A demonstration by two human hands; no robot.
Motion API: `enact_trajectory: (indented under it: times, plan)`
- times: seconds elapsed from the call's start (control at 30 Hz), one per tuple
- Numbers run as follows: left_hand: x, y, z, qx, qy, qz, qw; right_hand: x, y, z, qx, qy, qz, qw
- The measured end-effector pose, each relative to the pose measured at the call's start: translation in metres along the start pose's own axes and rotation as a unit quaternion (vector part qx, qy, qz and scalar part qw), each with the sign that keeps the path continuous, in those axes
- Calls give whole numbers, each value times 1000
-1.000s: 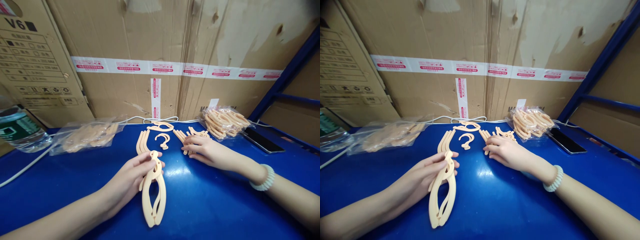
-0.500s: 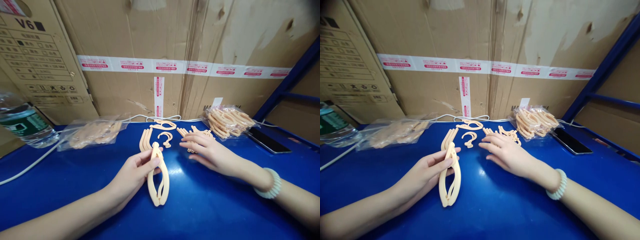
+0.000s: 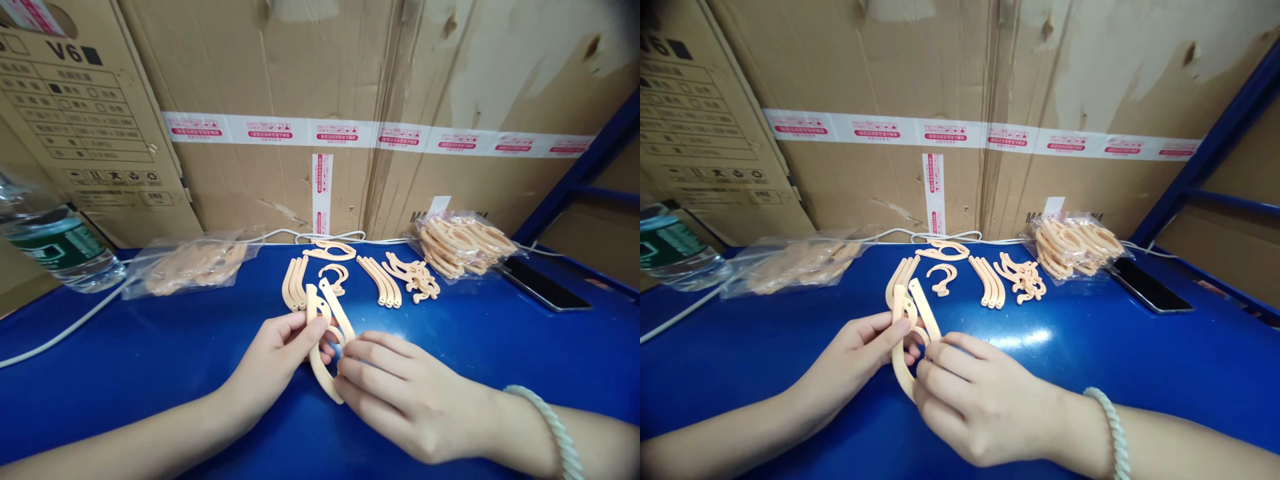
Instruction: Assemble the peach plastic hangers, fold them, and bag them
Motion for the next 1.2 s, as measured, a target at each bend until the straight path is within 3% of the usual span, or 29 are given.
enact_trajectory:
  times: [0.27, 0.4, 0.67, 1.0, 1.2]
  plan:
    - [-4, 2, 2, -49, -24, 2, 999, -2, -3, 1, -3, -15, -18, 1000]
    - [-4, 2, 2, -64, -42, 10, 997, -3, -7, -1, -33, -22, -59, 998]
    - [-5, 4, -2, -57, 2, 9, 998, -6, -12, -7, -55, 38, -124, 990]
    - [-3, 2, 0, -51, -1, 41, 998, -6, -14, -3, -42, 33, -98, 994]
    - [2, -1, 1, -99, -56, 73, 991, -6, -17, 10, -71, -31, -80, 994]
Point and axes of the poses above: each hand's wrist, its own x-axis towards the middle knuckle, its own z-axis out of the back of the hand, y = z × x, the point moved 2 cm from there along x, towards the middle knuckle, and after that the axes turned 6 degrees about -z, right-handed, at the moved point
